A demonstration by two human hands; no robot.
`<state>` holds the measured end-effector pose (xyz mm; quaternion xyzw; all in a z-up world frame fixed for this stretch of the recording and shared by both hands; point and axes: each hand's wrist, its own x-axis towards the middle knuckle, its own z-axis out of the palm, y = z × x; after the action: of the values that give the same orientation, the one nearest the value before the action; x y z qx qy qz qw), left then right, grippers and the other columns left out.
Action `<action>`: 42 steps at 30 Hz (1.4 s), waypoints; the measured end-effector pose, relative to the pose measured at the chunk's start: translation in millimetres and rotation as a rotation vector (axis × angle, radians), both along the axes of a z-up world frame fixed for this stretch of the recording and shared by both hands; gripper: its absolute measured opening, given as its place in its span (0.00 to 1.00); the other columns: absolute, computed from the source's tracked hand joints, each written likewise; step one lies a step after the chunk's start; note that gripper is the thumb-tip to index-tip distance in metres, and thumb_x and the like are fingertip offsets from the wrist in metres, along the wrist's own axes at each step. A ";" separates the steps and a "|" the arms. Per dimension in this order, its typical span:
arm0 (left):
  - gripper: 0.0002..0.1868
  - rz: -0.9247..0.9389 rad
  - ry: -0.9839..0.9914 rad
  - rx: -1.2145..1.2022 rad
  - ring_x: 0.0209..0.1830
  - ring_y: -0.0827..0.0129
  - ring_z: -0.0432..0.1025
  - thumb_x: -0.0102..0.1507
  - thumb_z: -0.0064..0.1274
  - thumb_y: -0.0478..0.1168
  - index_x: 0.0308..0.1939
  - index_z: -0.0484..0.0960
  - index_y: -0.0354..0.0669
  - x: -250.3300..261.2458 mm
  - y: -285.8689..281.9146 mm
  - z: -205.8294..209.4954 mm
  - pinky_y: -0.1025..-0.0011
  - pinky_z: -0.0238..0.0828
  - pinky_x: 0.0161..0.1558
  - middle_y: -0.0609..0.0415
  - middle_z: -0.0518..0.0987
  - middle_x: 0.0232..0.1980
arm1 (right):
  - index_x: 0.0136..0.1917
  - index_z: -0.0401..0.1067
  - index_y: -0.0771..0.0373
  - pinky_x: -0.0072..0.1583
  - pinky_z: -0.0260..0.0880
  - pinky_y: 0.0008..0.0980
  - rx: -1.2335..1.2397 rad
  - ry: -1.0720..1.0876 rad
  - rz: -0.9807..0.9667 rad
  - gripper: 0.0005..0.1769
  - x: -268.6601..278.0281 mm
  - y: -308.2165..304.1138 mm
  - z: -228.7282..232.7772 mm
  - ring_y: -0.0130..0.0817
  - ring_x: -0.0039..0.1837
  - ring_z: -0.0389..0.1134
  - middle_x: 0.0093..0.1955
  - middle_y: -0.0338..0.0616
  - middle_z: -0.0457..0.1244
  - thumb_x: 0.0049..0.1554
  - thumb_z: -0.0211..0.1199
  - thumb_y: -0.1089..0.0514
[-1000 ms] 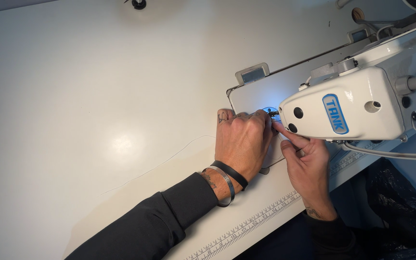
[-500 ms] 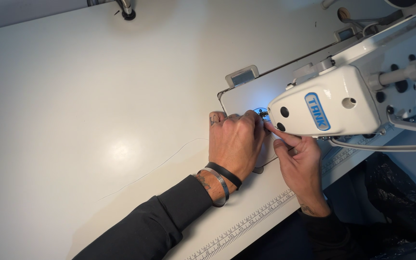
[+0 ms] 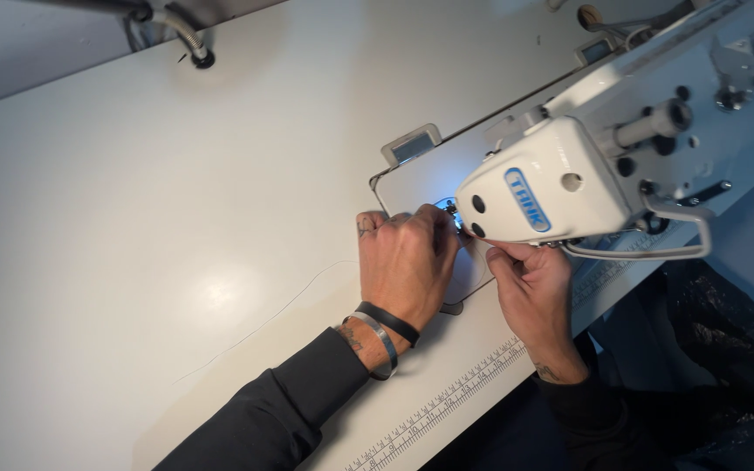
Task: Threading an industrial sewing machine at a workstation.
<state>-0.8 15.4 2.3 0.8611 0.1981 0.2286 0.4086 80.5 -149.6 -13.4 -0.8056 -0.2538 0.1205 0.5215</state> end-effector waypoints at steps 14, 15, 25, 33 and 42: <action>0.08 0.005 0.041 0.012 0.21 0.52 0.67 0.61 0.58 0.41 0.35 0.87 0.41 5.5 -5.7 6.2 0.60 0.59 0.47 0.49 0.78 0.20 | 0.51 0.75 0.76 0.35 0.62 0.19 0.046 0.183 -0.174 0.10 6.4 -11.9 -15.4 0.18 0.38 0.63 0.41 0.39 0.67 0.59 0.63 0.65; 0.08 0.014 0.039 -0.015 0.19 0.55 0.67 0.61 0.58 0.41 0.35 0.87 0.41 6.4 -5.9 6.7 0.61 0.59 0.47 0.51 0.78 0.20 | 0.51 0.74 0.76 0.35 0.63 0.20 0.046 0.162 -0.162 0.10 6.9 -11.0 -14.2 0.18 0.38 0.64 0.42 0.40 0.67 0.59 0.62 0.65; 0.08 -0.001 0.097 -0.050 0.16 0.61 0.63 0.59 0.59 0.40 0.34 0.86 0.39 7.5 -7.9 10.9 0.65 0.57 0.47 0.55 0.75 0.16 | 0.53 0.71 0.75 0.36 0.68 0.22 0.085 0.068 -0.099 0.11 6.2 -6.7 -2.7 0.24 0.45 0.69 0.47 0.46 0.68 0.57 0.61 0.67; 0.07 0.020 0.069 -0.012 0.18 0.62 0.61 0.58 0.59 0.39 0.33 0.85 0.38 8.1 -9.4 1.8 0.65 0.56 0.48 0.56 0.74 0.17 | 0.52 0.74 0.74 0.38 0.72 0.27 0.029 -0.080 -0.051 0.10 7.1 -6.9 8.3 0.27 0.44 0.71 0.46 0.49 0.70 0.59 0.62 0.65; 0.07 0.027 0.113 0.014 0.21 0.61 0.59 0.55 0.59 0.39 0.28 0.80 0.38 8.6 -11.8 -5.3 0.65 0.55 0.48 0.56 0.70 0.17 | 0.53 0.74 0.70 0.37 0.72 0.30 0.019 -0.090 -0.042 0.10 6.1 -6.7 18.2 0.32 0.40 0.74 0.44 0.47 0.72 0.59 0.63 0.63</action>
<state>7.8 3.7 -2.9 0.8728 0.2309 0.1863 0.3876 86.6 -156.4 4.7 -0.8105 -0.2609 0.0707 0.5197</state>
